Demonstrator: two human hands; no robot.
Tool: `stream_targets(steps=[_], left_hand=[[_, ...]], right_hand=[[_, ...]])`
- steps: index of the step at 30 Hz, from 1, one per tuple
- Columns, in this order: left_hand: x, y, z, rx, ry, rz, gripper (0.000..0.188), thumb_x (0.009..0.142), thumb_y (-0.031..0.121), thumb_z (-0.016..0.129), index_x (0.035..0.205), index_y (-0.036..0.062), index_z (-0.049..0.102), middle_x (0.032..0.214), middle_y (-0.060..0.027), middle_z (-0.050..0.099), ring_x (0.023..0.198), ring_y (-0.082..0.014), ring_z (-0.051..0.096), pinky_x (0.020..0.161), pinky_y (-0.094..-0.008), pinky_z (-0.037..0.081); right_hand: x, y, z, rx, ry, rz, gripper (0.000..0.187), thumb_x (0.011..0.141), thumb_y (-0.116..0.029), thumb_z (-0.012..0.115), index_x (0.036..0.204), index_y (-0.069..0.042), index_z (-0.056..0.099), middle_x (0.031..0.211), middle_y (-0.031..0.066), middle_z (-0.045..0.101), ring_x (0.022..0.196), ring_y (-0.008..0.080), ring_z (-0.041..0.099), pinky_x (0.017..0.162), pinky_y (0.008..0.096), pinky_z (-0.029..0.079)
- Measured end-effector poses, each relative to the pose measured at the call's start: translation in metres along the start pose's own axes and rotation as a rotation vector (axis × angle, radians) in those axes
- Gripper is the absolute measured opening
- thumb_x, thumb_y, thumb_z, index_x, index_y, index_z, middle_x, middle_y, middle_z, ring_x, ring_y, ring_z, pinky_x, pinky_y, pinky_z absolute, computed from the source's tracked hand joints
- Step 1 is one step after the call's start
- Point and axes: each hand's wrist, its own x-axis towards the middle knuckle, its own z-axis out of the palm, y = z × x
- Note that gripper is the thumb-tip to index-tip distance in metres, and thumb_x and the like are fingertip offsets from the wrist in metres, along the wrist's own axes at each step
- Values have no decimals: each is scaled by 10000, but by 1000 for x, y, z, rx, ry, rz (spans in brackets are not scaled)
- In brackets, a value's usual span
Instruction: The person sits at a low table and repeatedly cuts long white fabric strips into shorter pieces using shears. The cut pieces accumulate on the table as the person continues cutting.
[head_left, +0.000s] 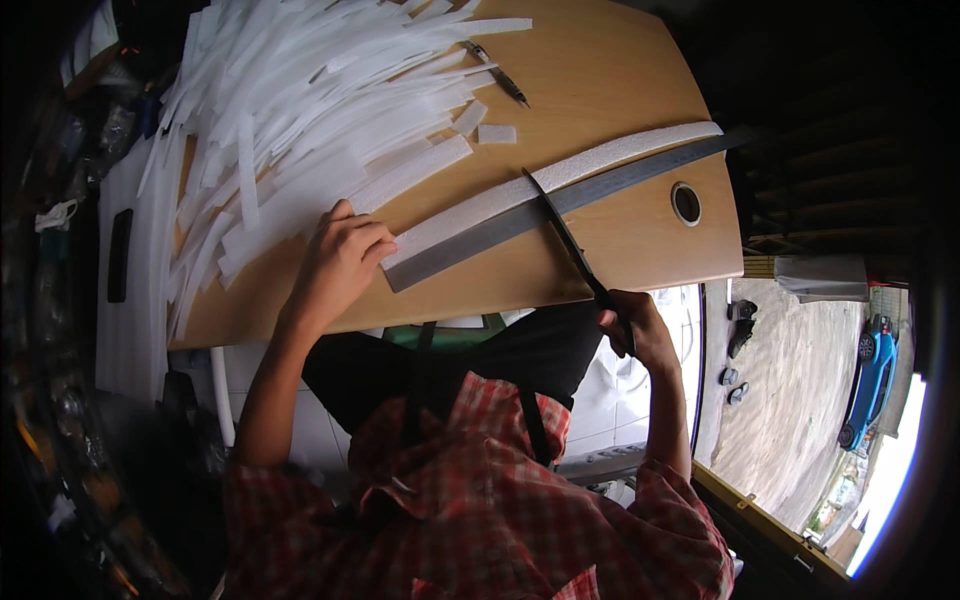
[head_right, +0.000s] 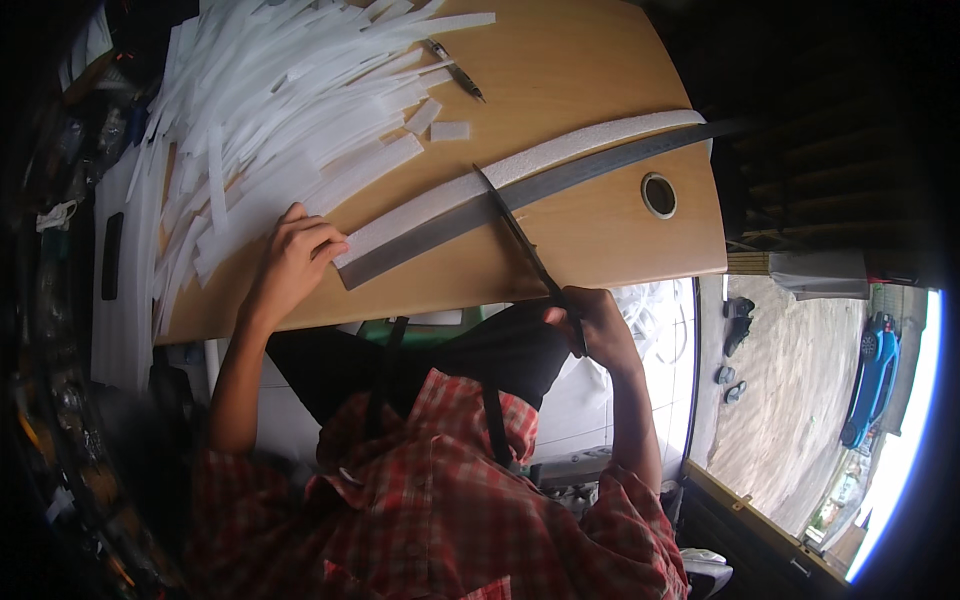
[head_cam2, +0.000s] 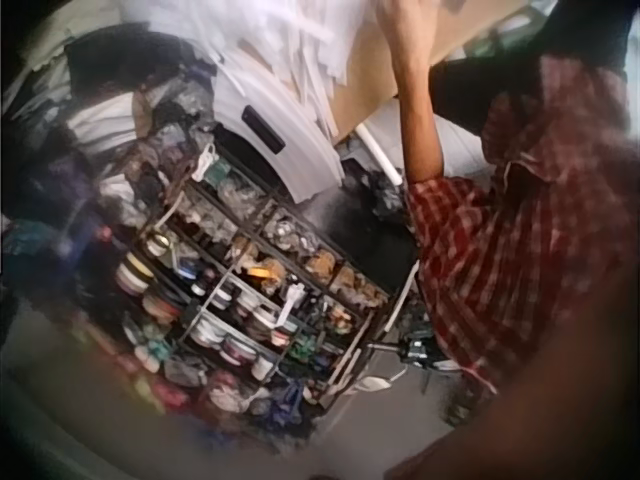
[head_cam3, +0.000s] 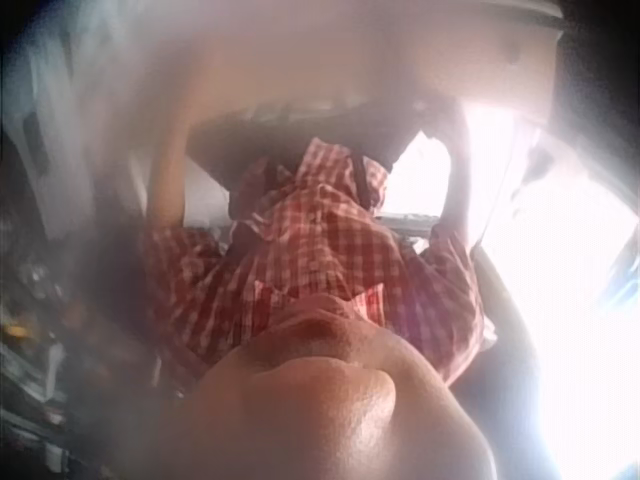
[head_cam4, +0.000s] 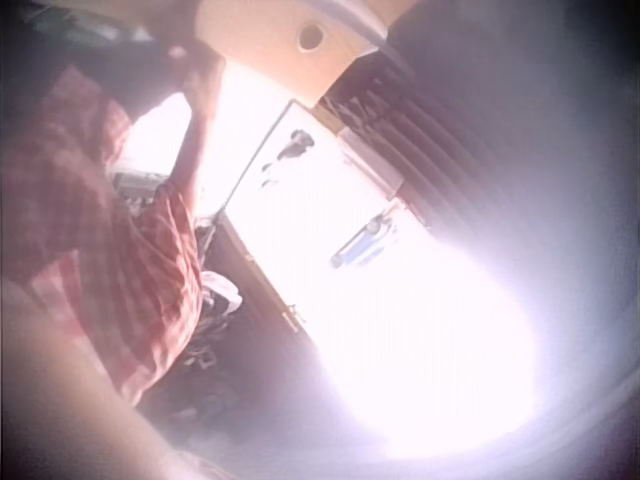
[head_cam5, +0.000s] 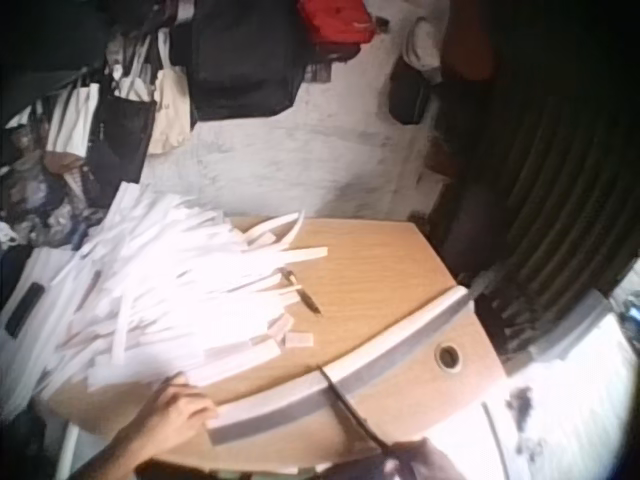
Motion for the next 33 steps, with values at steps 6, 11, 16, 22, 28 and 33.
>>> stream_targets(steps=[6, 11, 16, 22, 28, 33], left_hand=[[3, 4, -24, 52, -29, -60, 66, 808, 52, 698, 805, 2, 655, 782, -97, 661, 778, -295, 526, 762, -377, 442], [12, -15, -48, 191, 147, -111, 96, 837, 99, 698, 879, 17, 671, 855, -86, 662, 821, -284, 523, 790, -381, 428], [54, 11, -22, 411, 488, -8, 203, 841, 137, 704, 1022, 50, 687, 1012, -59, 636, 880, -281, 522, 849, -390, 421], [127, 50, 81, -59, 136, 139, 279, 842, 166, 705, 1067, 12, 642, 1027, -137, 632, 969, -339, 591, 849, -417, 470], [147, 60, 107, -139, -9, 56, 224, 851, 191, 705, 909, 3, 598, 969, -148, 649, 940, -307, 634, 813, -405, 501], [141, 46, 93, -348, -99, -61, 245, 831, 206, 726, 899, 11, 596, 902, -124, 647, 917, -297, 651, 786, -397, 505]], right_hand=[[-3, 0, -4, -41, -100, 0, 705, 816, -643, 651, 845, 59, 588, 579, 44, 501, 542, 109, 505, 488, 279, 393], [-14, 4, -2, 65, -230, 16, 897, 795, -809, 499, 1000, 61, 572, 665, 34, 492, 623, 133, 487, 562, 301, 404], [-27, 5, 4, 139, -166, 64, 941, 645, -922, 497, 830, -2, 564, 586, 2, 491, 523, 97, 531, 467, 230, 357], [-46, 6, 4, 191, -134, 161, 940, 629, -916, 505, 867, -8, 547, 630, 8, 490, 528, 97, 525, 481, 235, 391], [-57, 9, 6, 228, -100, 217, 973, 585, -898, 579, 926, 13, 547, 703, 24, 505, 529, 103, 532, 463, 233, 407], [-56, 20, 3, 216, -118, 215, 970, 606, -886, 577, 946, 22, 557, 699, 32, 515, 527, 108, 534, 473, 237, 414]])
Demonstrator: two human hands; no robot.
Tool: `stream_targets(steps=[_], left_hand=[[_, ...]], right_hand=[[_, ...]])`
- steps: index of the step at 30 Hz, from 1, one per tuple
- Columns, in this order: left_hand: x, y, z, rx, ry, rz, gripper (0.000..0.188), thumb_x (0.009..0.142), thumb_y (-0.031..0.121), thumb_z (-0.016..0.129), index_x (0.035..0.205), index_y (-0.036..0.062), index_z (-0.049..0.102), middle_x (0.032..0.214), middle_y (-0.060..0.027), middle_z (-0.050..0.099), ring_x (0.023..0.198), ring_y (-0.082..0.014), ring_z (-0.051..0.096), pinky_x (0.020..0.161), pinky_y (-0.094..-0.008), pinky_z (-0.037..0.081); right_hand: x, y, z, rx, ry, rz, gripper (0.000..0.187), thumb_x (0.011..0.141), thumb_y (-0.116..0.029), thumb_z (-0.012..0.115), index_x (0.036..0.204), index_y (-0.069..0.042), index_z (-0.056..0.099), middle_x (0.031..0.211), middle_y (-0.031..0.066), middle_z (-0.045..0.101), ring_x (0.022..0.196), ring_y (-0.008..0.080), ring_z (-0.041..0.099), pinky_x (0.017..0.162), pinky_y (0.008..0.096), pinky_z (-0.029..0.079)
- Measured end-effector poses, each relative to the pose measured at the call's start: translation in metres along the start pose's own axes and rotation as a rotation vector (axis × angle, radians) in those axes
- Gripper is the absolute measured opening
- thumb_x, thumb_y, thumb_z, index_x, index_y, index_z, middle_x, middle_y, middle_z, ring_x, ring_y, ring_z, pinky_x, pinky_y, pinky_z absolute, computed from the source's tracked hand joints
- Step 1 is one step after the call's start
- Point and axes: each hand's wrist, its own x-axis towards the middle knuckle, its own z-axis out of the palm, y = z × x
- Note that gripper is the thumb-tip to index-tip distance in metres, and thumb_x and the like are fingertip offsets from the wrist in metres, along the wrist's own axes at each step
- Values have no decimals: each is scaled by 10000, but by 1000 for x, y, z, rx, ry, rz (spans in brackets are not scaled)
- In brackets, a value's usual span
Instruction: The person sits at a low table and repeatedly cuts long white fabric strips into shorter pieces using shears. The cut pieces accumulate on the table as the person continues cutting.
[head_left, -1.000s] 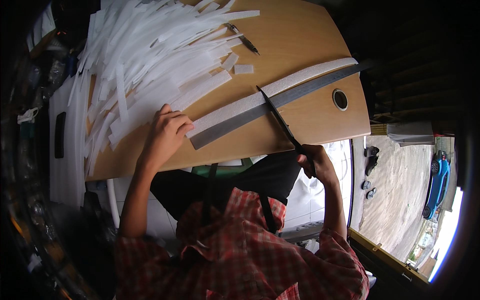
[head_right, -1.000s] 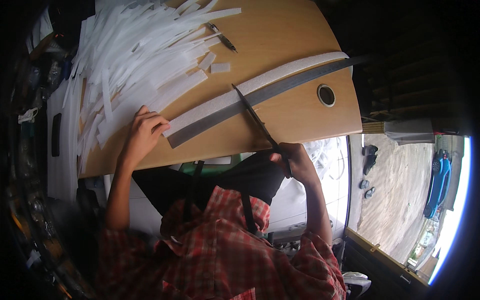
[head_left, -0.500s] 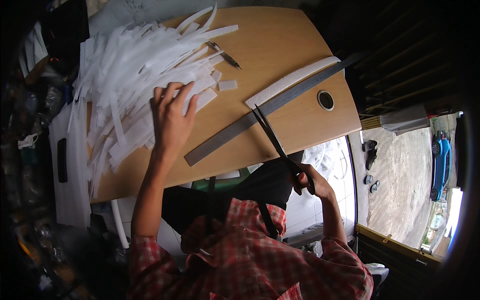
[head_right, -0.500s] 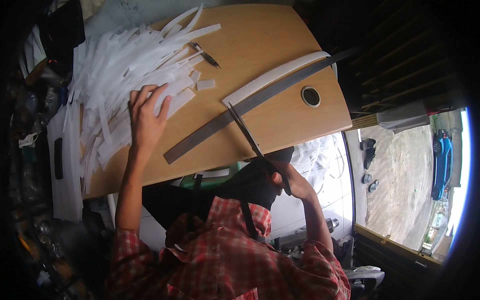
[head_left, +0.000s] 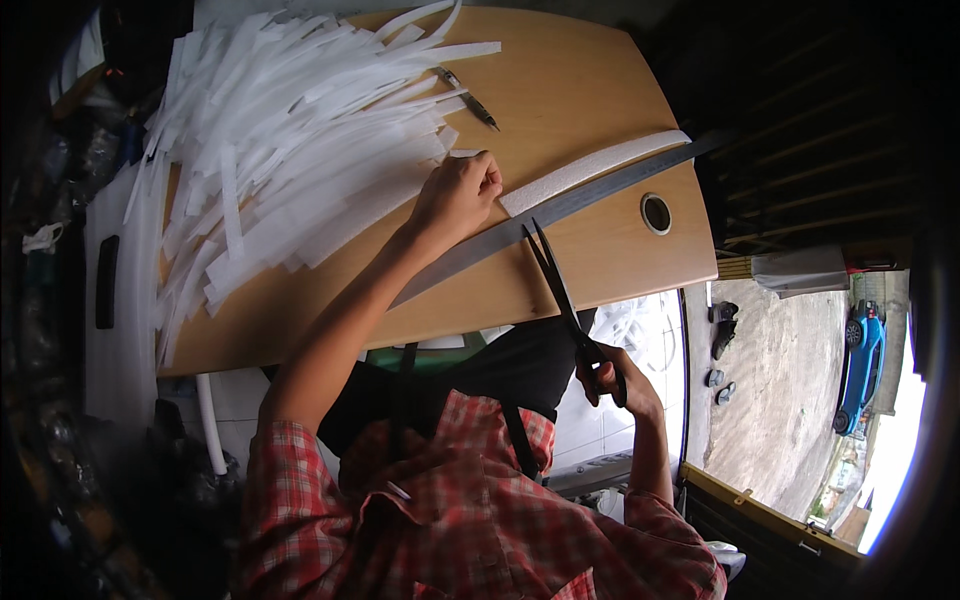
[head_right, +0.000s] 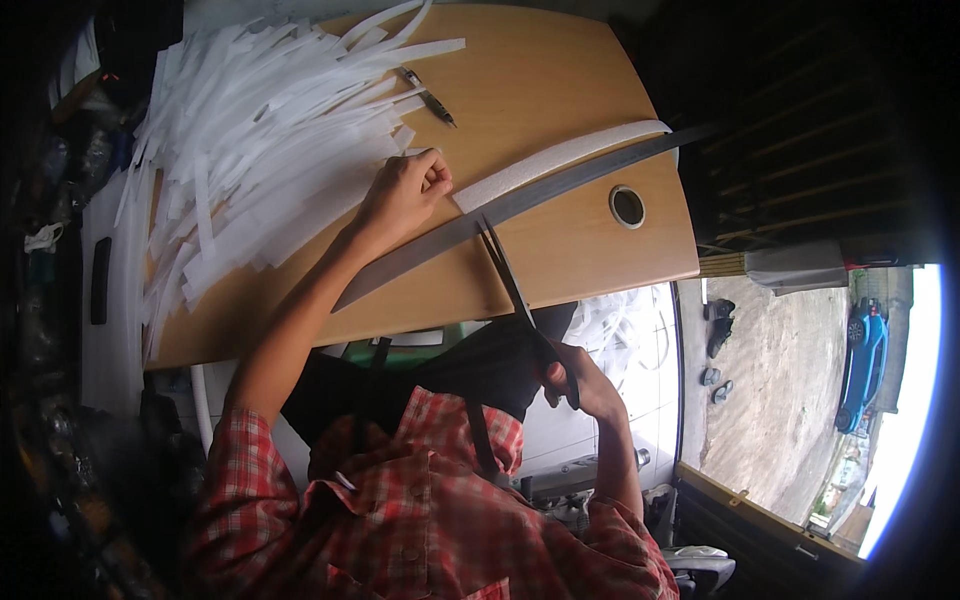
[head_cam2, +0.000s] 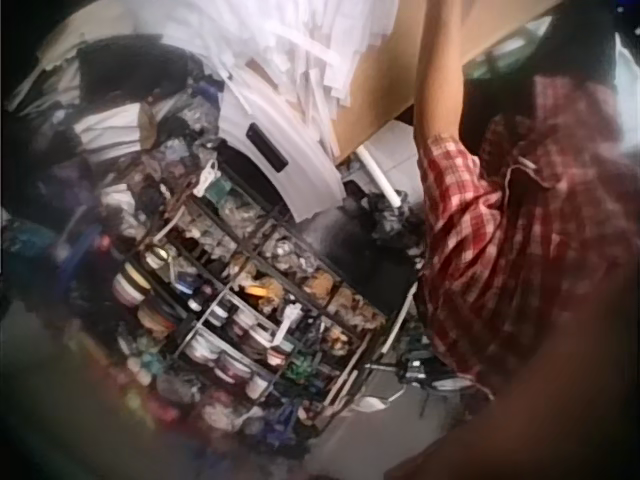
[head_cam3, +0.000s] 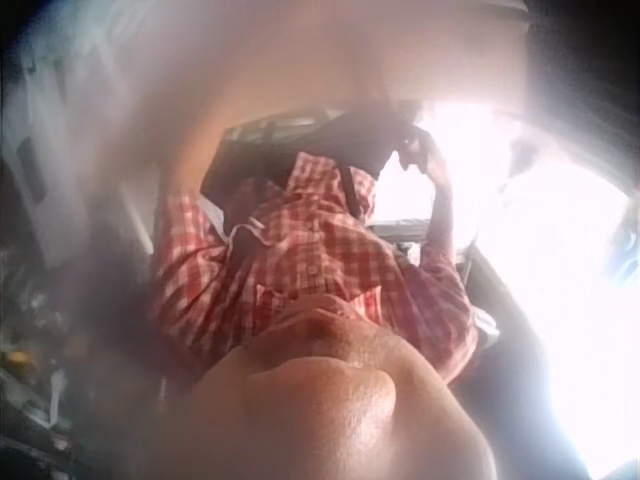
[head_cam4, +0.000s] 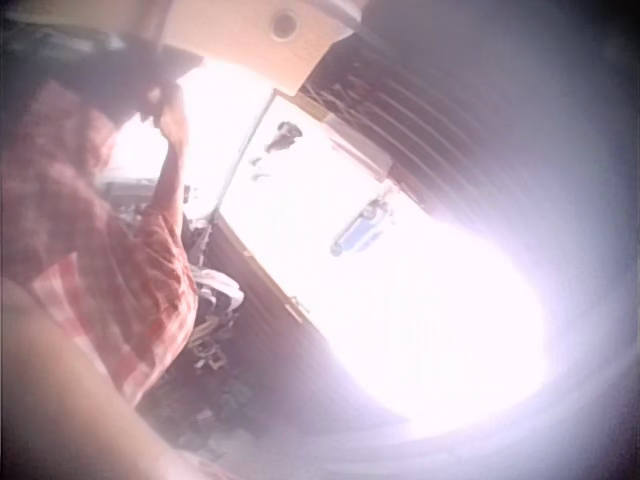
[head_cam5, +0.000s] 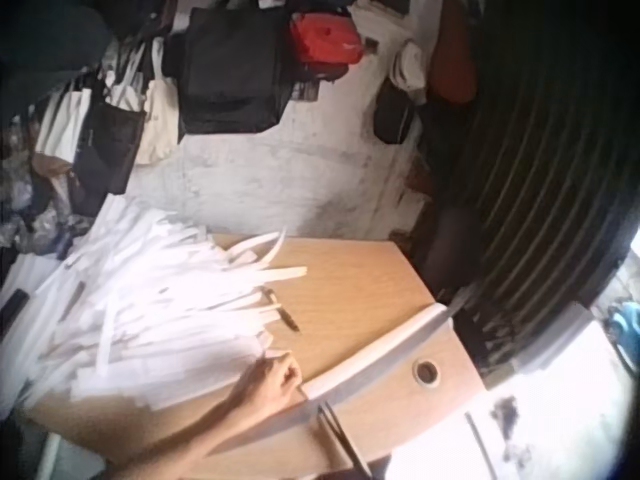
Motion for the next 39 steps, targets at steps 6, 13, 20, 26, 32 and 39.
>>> stream_targets(steps=[6, 13, 20, 26, 32, 39], left_hand=[[-3, 4, 14, 257, 171, 177, 248, 805, 205, 750, 909, 35, 604, 884, -109, 651, 893, -296, 657, 779, -400, 506], [-6, 14, -1, -83, 0, -47, 214, 845, 152, 716, 935, -5, 600, 857, -122, 680, 805, -212, 664, 738, -346, 509], [-47, -3, -39, -152, 46, -104, 173, 857, 117, 701, 931, -19, 624, 795, -88, 680, 693, -130, 633, 638, -288, 501], [-76, -15, -52, -188, 57, -149, 166, 864, 108, 697, 936, -18, 617, 798, -84, 676, 679, -104, 605, 622, -262, 480], [-104, -13, -65, -229, 45, -250, 173, 863, 126, 693, 918, -22, 621, 796, -116, 688, 713, -153, 650, 663, -298, 513], [-134, -31, -77, -155, 95, -265, 108, 874, 62, 675, 932, -13, 624, 760, -40, 646, 642, -50, 517, 612, -230, 444]], right_hand=[[4, -9, 2, -86, 3, -41, 926, 666, -923, 465, 818, -12, 538, 640, 14, 500, 562, 100, 560, 483, 250, 425], [1, -9, 5, -15, 2, -15, 962, 605, -892, 578, 916, 19, 554, 696, 24, 517, 519, 101, 541, 449, 218, 385], [15, -21, 5, -166, -45, -37, 954, 641, -933, 473, 859, -7, 542, 641, 23, 519, 548, 112, 569, 483, 253, 422], [25, -32, 6, -147, -55, -48, 950, 615, -923, 514, 865, -6, 546, 636, 14, 496, 523, 104, 551, 457, 234, 398], [33, -43, 7, -162, -41, -49, 977, 627, -931, 487, 904, 3, 556, 624, 13, 493, 532, 112, 556, 468, 249, 410], [39, -44, 8, -179, -31, -72, 1027, 659, -924, 472, 1044, 25, 559, 615, 8, 480, 515, 97, 518, 459, 241, 388]])
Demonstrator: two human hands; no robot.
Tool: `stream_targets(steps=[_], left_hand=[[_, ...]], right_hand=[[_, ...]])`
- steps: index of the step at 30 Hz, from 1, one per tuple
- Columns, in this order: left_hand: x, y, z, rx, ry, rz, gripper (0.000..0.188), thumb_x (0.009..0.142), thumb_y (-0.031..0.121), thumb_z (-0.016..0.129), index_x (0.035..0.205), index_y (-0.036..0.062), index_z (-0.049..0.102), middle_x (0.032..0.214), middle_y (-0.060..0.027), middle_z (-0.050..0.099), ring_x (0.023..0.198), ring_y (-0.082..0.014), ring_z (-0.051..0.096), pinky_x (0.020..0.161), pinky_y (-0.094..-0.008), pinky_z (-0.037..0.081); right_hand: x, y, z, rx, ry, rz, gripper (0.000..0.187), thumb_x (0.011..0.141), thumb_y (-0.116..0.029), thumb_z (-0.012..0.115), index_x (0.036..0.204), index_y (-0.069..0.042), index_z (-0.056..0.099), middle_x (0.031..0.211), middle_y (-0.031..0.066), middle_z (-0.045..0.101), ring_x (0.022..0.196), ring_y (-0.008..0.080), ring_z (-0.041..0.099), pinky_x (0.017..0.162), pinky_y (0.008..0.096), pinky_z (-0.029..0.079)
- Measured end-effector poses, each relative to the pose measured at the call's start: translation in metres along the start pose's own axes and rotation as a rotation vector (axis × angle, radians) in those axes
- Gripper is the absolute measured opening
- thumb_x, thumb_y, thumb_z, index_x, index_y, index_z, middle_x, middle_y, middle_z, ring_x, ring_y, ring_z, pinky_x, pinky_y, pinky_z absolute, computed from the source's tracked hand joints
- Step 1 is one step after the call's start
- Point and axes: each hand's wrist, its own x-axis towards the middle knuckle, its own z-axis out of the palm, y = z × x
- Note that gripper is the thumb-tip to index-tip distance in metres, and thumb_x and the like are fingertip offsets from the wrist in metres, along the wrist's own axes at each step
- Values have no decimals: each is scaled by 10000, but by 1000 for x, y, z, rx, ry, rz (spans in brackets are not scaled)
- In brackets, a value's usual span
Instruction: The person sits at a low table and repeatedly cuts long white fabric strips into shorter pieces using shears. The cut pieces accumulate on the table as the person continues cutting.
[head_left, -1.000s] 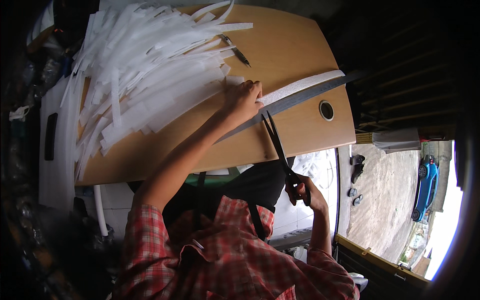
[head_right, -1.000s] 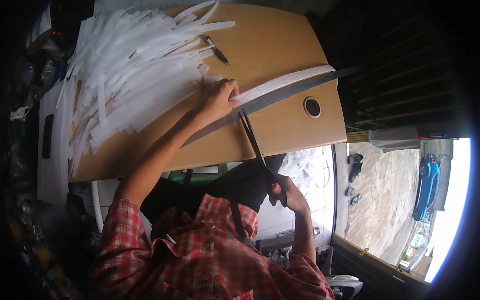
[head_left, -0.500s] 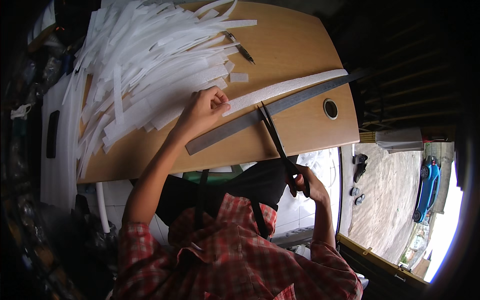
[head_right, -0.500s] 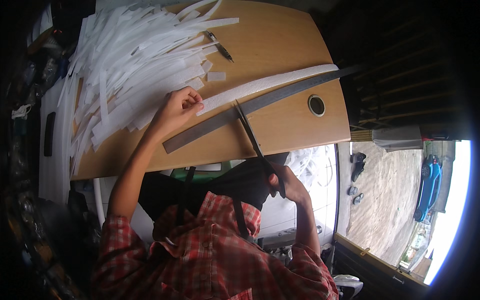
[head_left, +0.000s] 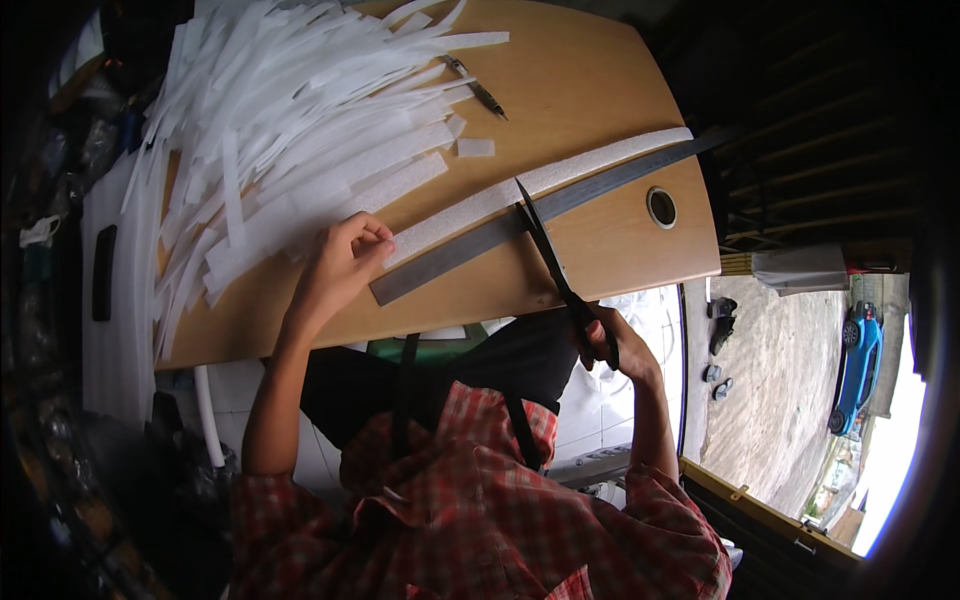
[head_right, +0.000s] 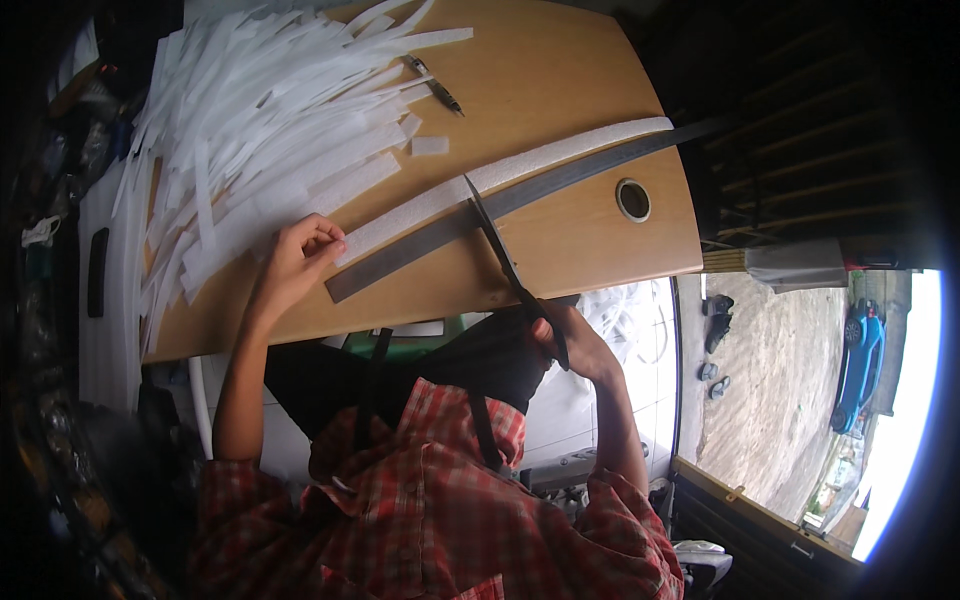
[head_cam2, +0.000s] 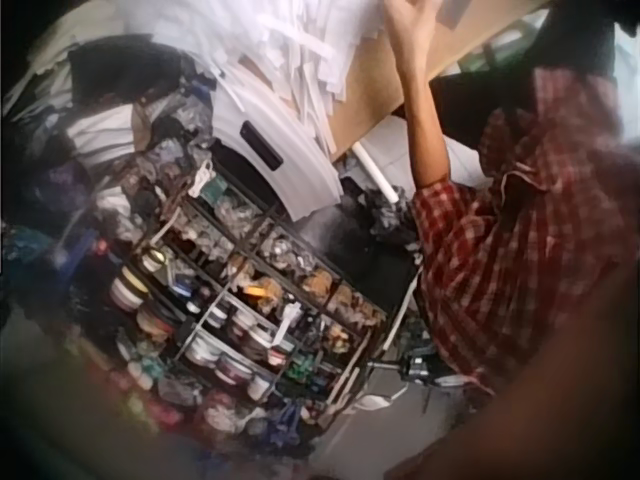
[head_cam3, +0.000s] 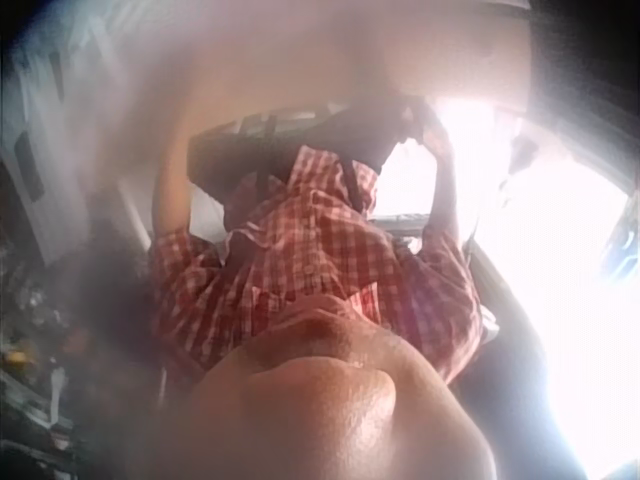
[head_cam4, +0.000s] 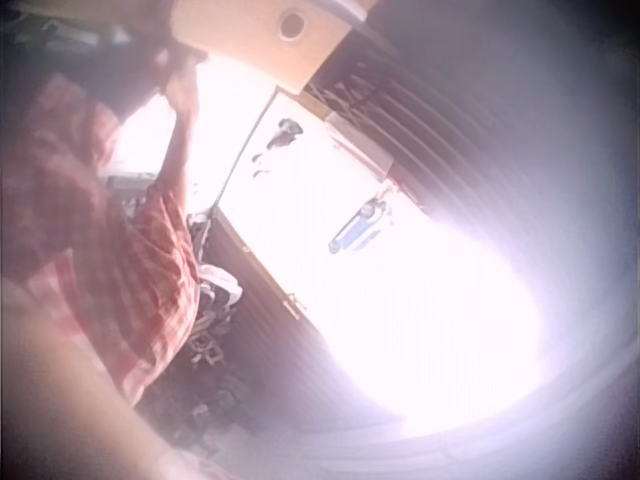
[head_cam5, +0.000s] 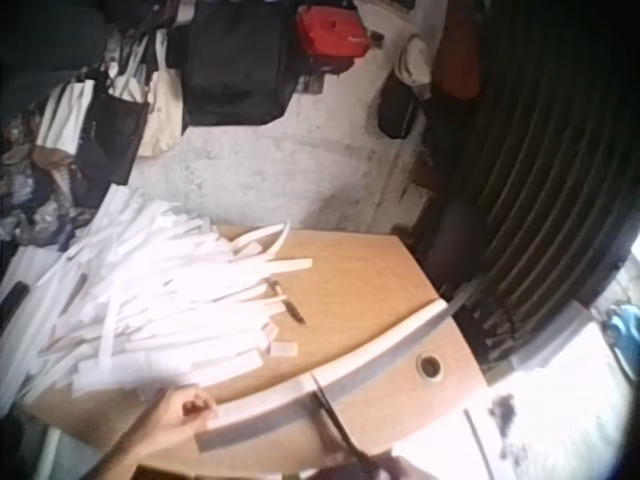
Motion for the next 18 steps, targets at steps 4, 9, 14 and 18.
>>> stream_targets(steps=[4, 9, 14, 18], left_hand=[[-9, 5, -7, 60, 2, -52, 84, 871, 51, 670, 919, -12, 641, 734, -34, 644, 631, -53, 510, 595, -234, 429], [-22, -10, -10, 54, 62, 10, 73, 872, 39, 661, 921, -13, 646, 718, -45, 642, 619, -63, 505, 576, -243, 414], [-26, 0, -15, 76, 67, 18, 51, 870, 17, 660, 900, -23, 654, 749, -62, 633, 638, -84, 543, 608, -241, 444], [-26, -11, -13, 47, 98, 34, 56, 841, 7, 683, 884, -23, 665, 784, -88, 627, 699, -140, 626, 656, -274, 493]], right_hand=[[0, 3, -2, -8, 13, -1, 1052, 671, -921, 465, 1121, 27, 548, 615, 3, 478, 510, 86, 500, 451, 234, 365], [0, -2, 1, 22, 22, -4, 983, 702, -887, 487, 1085, 15, 557, 615, -6, 478, 512, 76, 497, 441, 226, 334], [-1, 7, -4, -5, -9, -20, 862, 793, -816, 466, 965, 25, 543, 585, 30, 514, 515, 118, 548, 492, 264, 419], [0, 12, -1, 5, 8, -23, 858, 792, -822, 456, 950, 16, 553, 606, 34, 522, 527, 120, 559, 492, 264, 415]])
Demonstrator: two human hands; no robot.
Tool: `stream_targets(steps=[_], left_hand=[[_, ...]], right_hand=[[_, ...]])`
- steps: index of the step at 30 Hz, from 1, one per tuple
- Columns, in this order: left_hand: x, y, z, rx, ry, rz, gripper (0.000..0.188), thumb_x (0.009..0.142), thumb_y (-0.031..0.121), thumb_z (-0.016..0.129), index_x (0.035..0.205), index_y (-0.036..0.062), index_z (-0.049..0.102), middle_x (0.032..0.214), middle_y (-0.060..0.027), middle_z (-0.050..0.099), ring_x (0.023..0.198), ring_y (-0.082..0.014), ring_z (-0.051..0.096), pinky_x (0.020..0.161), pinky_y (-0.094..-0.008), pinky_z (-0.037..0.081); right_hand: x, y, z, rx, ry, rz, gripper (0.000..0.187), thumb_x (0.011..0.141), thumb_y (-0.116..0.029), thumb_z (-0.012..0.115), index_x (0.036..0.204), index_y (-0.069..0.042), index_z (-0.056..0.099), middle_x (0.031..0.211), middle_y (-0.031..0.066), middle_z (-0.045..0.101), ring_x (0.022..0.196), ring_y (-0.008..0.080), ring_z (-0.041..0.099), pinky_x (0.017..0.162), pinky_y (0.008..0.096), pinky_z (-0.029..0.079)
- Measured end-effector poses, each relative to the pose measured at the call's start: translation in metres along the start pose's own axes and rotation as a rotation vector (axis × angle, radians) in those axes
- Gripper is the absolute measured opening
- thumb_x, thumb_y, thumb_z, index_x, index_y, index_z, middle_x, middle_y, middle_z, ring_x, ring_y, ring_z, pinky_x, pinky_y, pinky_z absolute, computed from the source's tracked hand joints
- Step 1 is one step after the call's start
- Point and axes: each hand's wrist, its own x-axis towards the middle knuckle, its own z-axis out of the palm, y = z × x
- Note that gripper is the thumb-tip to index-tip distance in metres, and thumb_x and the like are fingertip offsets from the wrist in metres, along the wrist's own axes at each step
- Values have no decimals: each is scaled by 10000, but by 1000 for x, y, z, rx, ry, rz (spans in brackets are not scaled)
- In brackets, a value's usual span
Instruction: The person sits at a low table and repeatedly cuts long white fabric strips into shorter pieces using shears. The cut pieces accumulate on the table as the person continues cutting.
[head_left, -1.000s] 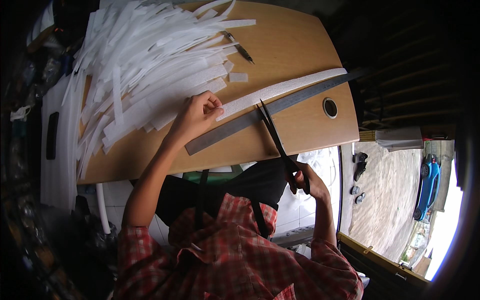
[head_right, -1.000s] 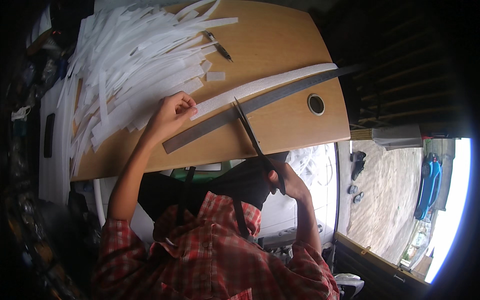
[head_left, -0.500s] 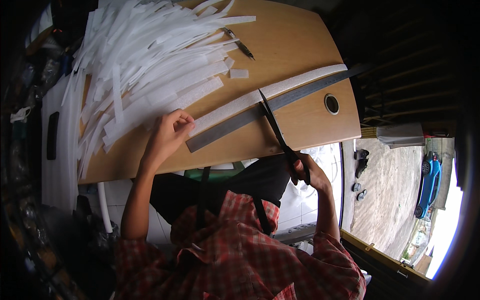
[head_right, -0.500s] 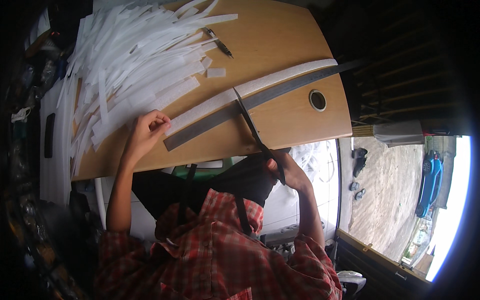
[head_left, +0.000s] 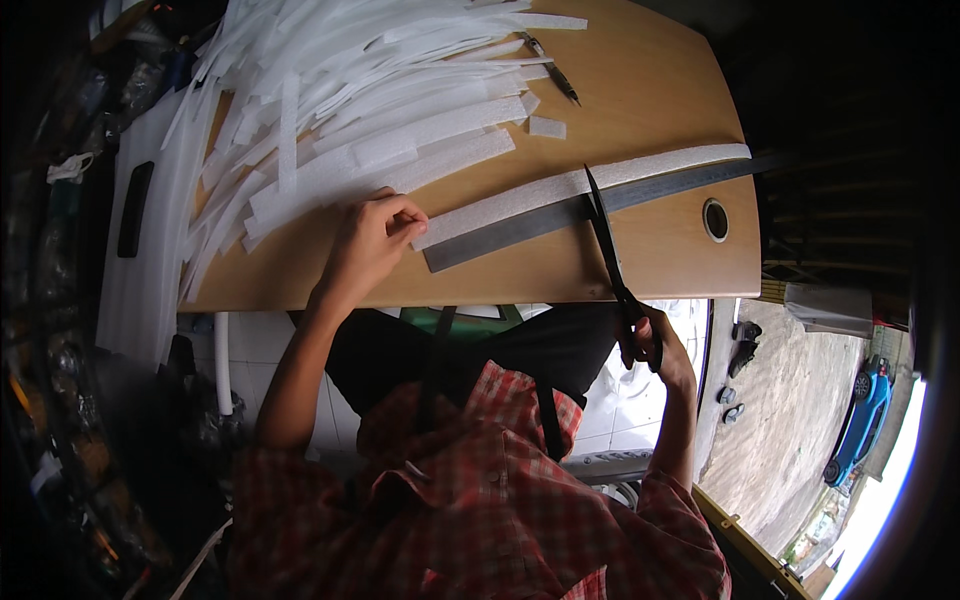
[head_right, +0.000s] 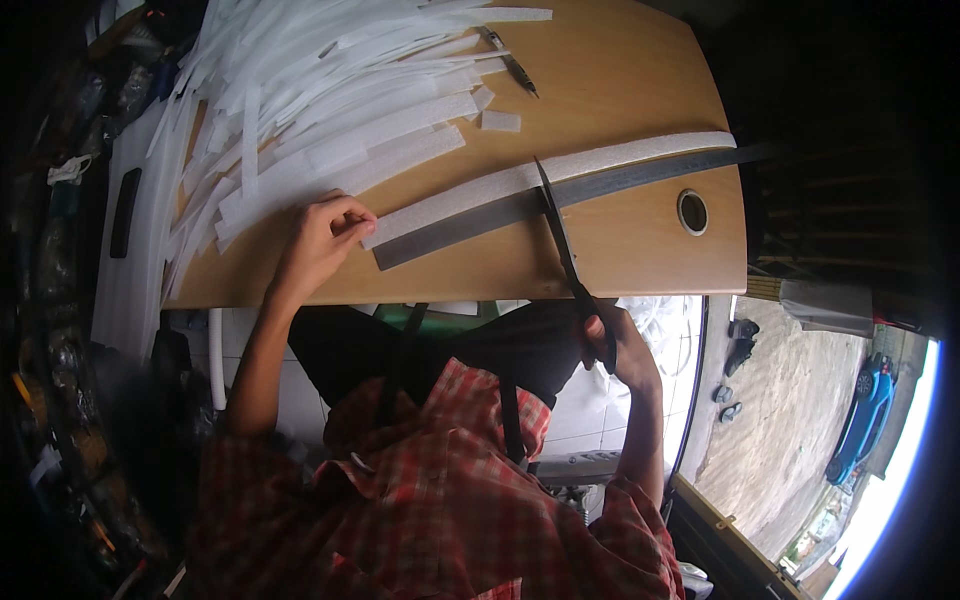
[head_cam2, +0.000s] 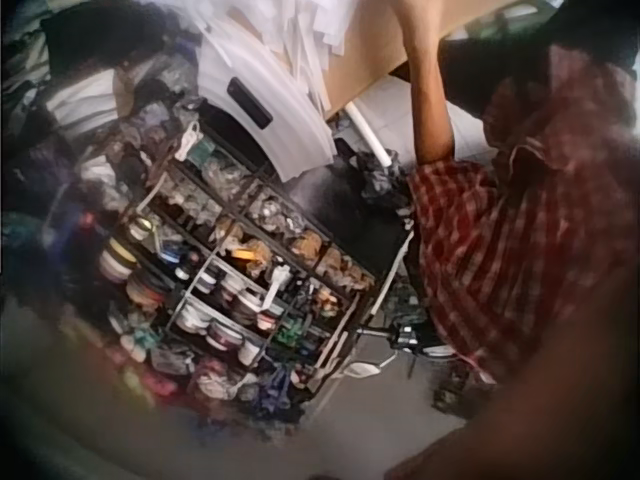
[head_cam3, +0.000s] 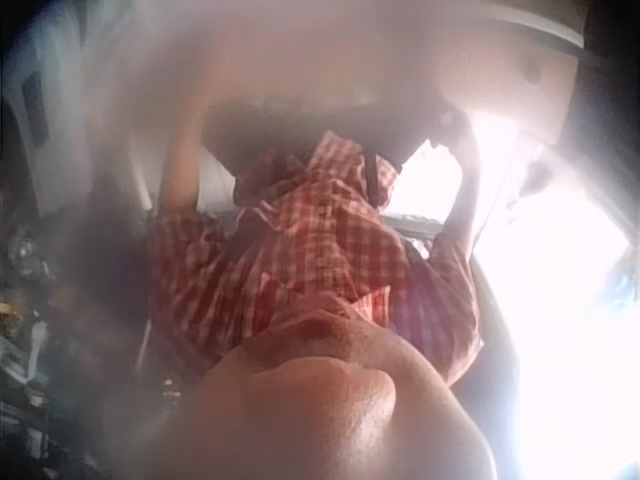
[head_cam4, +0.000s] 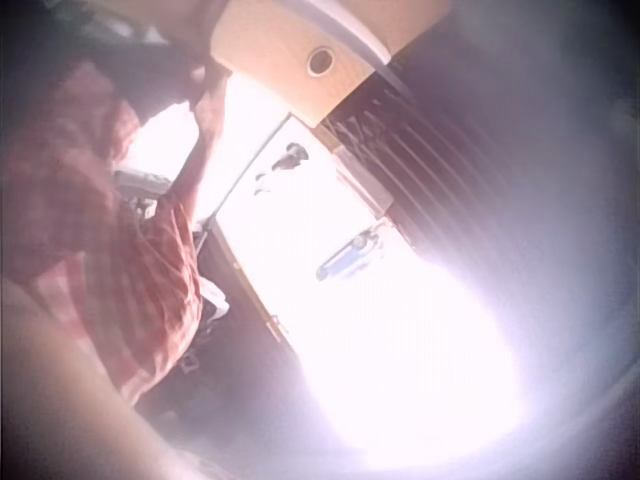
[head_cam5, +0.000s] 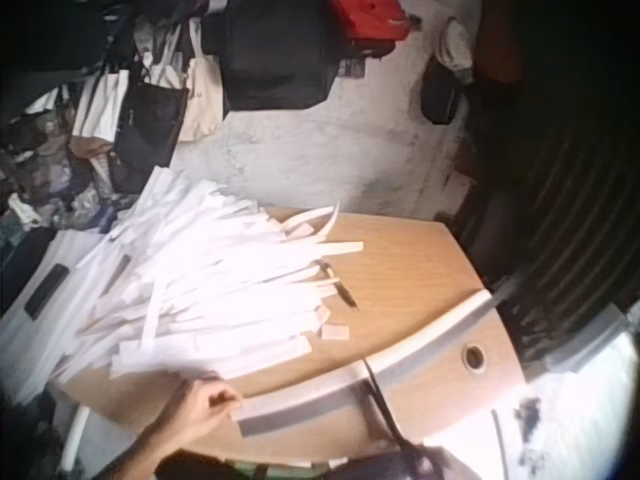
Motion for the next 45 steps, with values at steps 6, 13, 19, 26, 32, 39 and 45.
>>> stream_targets(steps=[6, 13, 19, 26, 32, 39, 45], left_hand=[[2, 1, 5, 35, 10, 35, 55, 840, 12, 683, 875, -19, 654, 781, -96, 616, 701, -176, 645, 654, -294, 497], [2, 3, 10, 43, 15, 73, 41, 852, -6, 661, 879, -21, 633, 809, -97, 600, 714, -194, 641, 655, -304, 493], [1, 0, 10, 77, 18, 110, 39, 868, -10, 653, 904, -2, 641, 813, -56, 569, 663, -119, 552, 594, -254, 432], [-3, 14, 8, 198, 29, 134, 55, 860, 13, 648, 897, -8, 614, 830, -129, 602, 762, -265, 660, 668, -358, 497], [-10, 2, 0, 326, 124, 193, 74, 847, 18, 654, 882, 5, 590, 826, -121, 600, 753, -292, 638, 673, -394, 486], [22, 27, 21, 522, 335, 390, 128, 818, -7, 639, 925, 41, 589, 838, -91, 601, 784, -290, 613, 725, -392, 454], [120, 67, 104, 248, 29, 549, 146, 885, 151, 649, 940, 15, 654, 900, -127, 636, 834, -329, 633, 756, -397, 499]], right_hand=[[1, 0, -1, 14, 13, 32, 852, 713, -854, 517, 917, -28, 559, 622, -11, 479, 492, 72, 484, 433, 215, 348], [2, -9, 4, 47, 69, -14, 788, 779, -791, 531, 934, -19, 559, 599, -9, 466, 468, 70, 464, 423, 228, 349], [4, -7, -2, 8, 68, -69, 727, 906, -594, 569, 1224, 60, 533, 527, 2, 462, 431, 101, 480, 420, 258, 375], [6, 1, -7, -10, 98, -41, 679, 862, -587, 638, 1077, 56, 595, 494, -16, 444, 392, 83, 460, 374, 240, 353], [2, -1, -2, 18, 55, -43, 752, 821, -667, 626, 1024, 57, 605, 529, 6, 481, 447, 90, 499, 411, 245, 383], [-10, 18, 0, 23, -70, -81, 826, 775, -832, 485, 808, -11, 572, 547, 17, 503, 516, 122, 547, 481, 279, 419], [-25, 18, 2, 43, 7, 7, 870, 740, -886, 434, 775, -23, 546, 547, 19, 510, 514, 111, 551, 476, 256, 400]])
